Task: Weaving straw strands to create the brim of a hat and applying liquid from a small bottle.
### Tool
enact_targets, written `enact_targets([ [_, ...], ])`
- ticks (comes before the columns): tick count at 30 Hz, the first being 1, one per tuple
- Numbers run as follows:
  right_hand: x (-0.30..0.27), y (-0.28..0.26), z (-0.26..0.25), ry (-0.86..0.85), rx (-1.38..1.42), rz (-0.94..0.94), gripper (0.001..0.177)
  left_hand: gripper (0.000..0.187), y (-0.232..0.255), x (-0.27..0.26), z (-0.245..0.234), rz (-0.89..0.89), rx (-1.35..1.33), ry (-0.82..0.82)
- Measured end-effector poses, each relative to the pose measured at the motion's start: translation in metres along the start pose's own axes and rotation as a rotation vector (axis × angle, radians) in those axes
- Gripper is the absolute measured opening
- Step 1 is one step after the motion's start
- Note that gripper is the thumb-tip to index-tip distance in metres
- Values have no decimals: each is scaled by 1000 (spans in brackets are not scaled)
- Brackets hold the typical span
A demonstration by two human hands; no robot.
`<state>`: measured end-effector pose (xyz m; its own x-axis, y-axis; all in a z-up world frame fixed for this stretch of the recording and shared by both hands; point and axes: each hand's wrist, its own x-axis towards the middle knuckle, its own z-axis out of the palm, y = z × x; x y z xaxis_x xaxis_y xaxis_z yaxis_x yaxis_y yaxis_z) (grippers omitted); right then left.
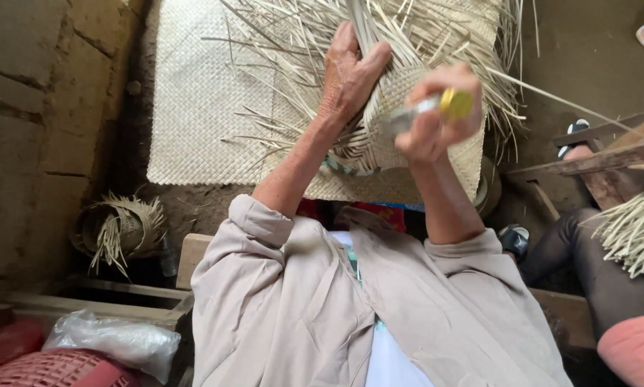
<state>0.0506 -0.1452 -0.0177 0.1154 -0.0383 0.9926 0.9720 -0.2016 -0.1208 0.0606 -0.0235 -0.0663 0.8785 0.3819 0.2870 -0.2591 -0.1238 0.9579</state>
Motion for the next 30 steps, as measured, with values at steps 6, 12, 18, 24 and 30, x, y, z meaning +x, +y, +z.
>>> enact_targets([
  [6,-6,-16,-16,-4,86,36,19,28,10,-1,-5,-56,18,5],
  [12,-28,-49,-48,-139,2,52,45,26,10,1,-4,-18,32,24],
  [18,8,-31,-8,-105,22,163,40,29,11,6,-3,-13,28,26],
  [24,-17,-37,-36,14,122,129,46,29,7,3,-4,17,46,47],
  [30,-10,-15,-16,-49,30,-14,37,28,-2,9,-1,98,92,51],
])
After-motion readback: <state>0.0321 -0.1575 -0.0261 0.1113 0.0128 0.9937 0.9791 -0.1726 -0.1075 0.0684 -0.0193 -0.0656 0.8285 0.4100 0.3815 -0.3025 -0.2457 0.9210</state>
